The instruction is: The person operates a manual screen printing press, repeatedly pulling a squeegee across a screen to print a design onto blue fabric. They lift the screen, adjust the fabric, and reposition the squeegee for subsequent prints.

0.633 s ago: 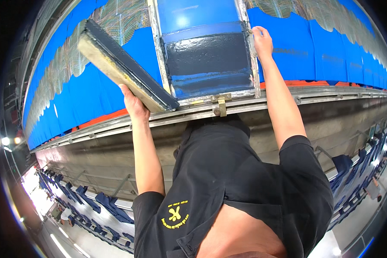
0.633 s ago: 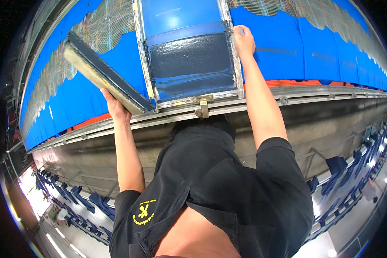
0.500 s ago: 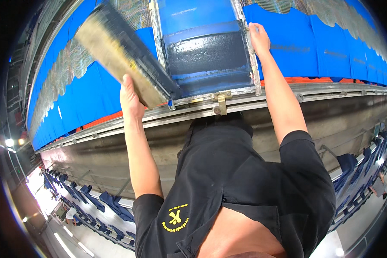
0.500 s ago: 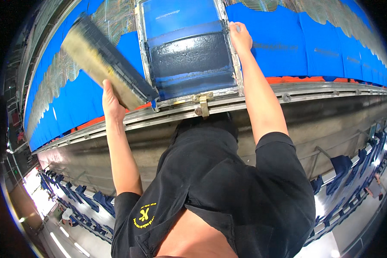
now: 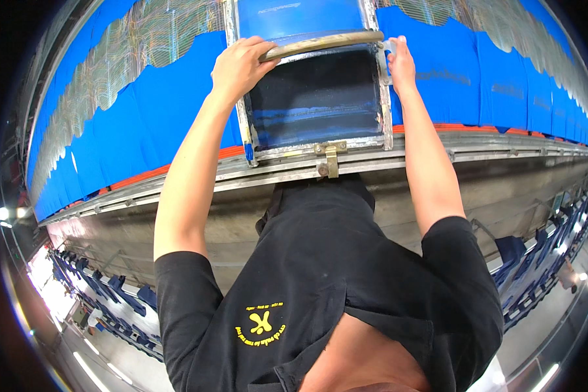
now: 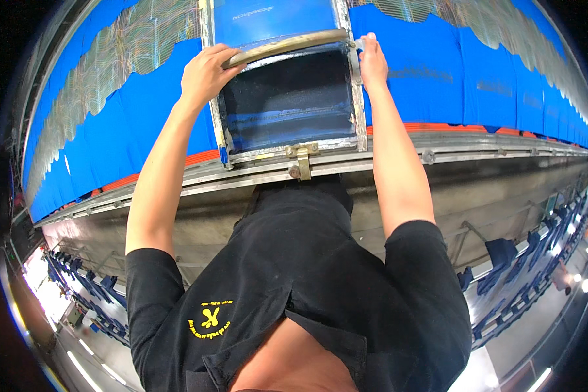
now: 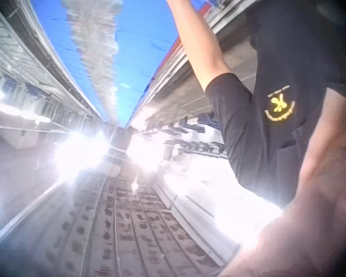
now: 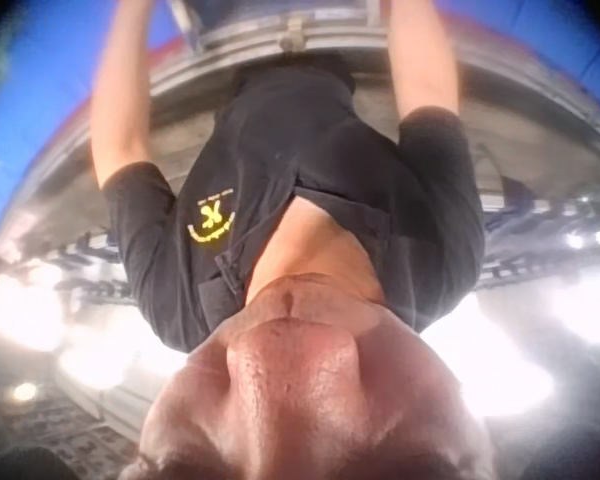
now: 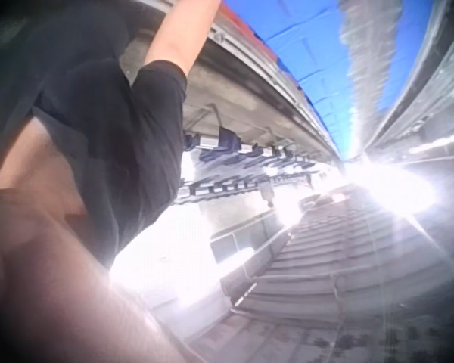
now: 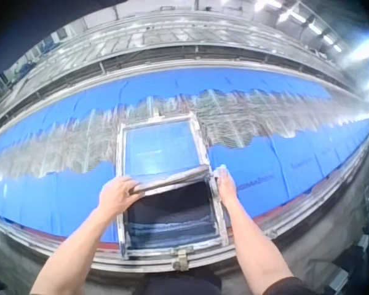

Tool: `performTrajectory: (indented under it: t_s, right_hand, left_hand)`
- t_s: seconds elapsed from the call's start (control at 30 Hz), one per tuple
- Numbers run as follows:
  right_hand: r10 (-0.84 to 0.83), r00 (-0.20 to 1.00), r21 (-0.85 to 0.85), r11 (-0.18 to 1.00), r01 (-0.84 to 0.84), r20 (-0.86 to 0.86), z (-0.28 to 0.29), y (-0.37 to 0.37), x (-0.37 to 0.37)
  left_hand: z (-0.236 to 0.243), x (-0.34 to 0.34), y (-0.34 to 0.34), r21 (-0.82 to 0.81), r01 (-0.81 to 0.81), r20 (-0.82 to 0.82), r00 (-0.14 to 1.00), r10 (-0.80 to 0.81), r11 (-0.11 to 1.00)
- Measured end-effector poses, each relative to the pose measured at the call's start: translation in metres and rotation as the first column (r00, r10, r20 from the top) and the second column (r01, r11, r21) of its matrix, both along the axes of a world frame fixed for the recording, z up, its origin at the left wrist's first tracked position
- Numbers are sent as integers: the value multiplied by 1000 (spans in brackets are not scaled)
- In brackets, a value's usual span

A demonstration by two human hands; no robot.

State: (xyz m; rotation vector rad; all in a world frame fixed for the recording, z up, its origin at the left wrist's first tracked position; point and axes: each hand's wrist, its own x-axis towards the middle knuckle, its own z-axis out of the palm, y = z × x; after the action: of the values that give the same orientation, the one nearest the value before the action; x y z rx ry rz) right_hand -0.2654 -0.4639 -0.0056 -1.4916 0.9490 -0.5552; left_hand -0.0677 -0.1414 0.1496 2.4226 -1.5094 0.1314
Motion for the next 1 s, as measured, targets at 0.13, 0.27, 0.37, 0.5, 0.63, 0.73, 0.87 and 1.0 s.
performTrajectory:
  t_s: [0.13,0.27,0.37,0.5,0.63,0.73,0.87,1.0]
  right_hand:
    - [-30,999,104,994,32,-26,12,5,0]
    - [-34,999,144,989,38,-29,18,8,-2]
    - [-32,999,91,995,35,-35,22,14,1]
    - [-12,999,140,990,17,-38,30,11,-6]
    - [14,994,-823,561,-95,-105,45,-2,9]
    - [431,857,-791,400,-463,-283,111,18,45]
    - [334,737,-717,206,-666,-588,93,24,66]
    - [155,827,-803,199,-562,-541,77,44,60]
  left_hand:
    - [-18,33,-22,55,96,22,995,-97,994]
    - [-43,51,-35,58,127,-14,992,-126,990]
    - [-44,56,-39,132,66,-147,988,-47,989]
    - [-16,66,-34,428,-3,-188,978,92,904]
    - [-28,79,-19,455,-62,-93,989,117,888]
    - [-27,73,-17,483,-112,-66,984,163,868]
    - [-25,71,-24,475,-146,-98,971,217,868]
    - [-27,66,-21,480,-165,-125,959,254,861]
